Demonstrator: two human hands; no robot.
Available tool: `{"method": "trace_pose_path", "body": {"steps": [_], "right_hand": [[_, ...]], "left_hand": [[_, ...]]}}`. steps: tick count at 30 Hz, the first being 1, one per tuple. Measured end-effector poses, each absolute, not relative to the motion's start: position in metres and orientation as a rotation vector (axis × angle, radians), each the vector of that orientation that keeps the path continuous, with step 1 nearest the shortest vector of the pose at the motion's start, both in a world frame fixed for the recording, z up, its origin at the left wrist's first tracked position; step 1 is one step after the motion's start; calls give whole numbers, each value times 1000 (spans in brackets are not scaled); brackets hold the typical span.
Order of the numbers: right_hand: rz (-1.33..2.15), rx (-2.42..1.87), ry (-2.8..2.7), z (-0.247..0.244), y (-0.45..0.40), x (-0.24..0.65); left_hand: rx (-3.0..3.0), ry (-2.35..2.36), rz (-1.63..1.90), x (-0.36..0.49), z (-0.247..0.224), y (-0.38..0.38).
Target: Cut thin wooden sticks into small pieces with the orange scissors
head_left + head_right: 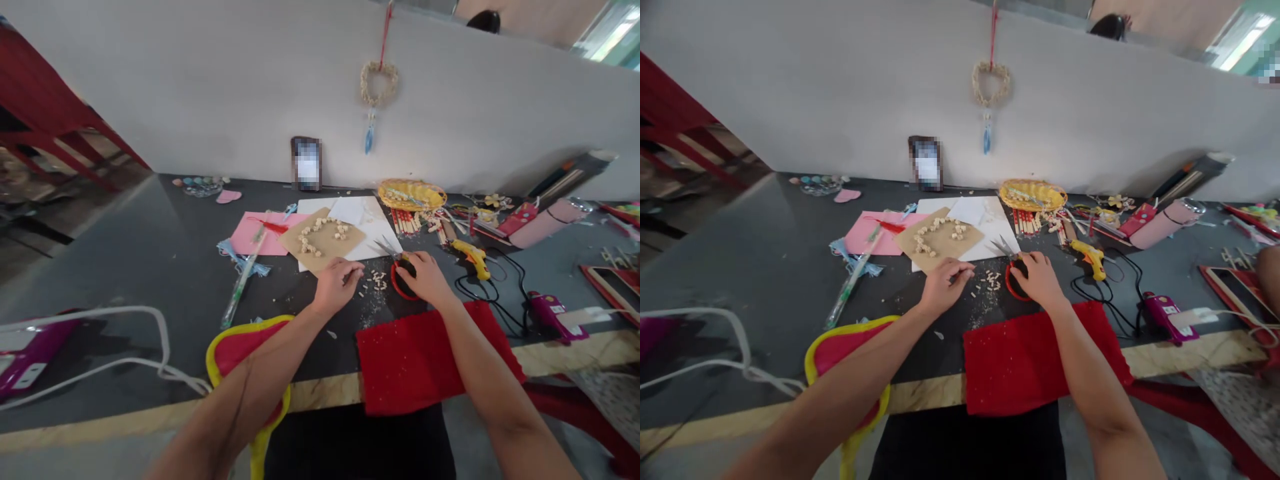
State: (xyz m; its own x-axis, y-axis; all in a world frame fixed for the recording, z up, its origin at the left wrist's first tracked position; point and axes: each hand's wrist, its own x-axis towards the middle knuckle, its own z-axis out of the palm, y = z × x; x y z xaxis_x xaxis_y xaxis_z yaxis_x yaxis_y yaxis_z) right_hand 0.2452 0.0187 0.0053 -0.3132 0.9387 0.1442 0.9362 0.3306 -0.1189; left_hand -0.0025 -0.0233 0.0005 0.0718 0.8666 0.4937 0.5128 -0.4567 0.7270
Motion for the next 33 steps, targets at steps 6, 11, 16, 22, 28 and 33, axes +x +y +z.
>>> {"method": "trace_pose_path", "body": {"steps": [6,11,16,22,28,33], "right_hand": [[129,-1688,-2453,6,17,250],[162,-1663,-2343,7,18,248],[347,-1531,-2109,16,13,246],[621,-1129,-2170,23,-3,231],[693,-1010,-2251,14,-7,222],[702,-939,-2293,13,-7,222]], "left_hand": [[1937,1483,1348,-4,0,-20],[1897,1524,1336,-4,-1,-21],[1734,1488,1332,-2,0,-24],[1291,1172,1387,3,1,-24],[1222,1152,1404,3,-1,-22],[1132,1149,1428,4,-2,-21]]}}
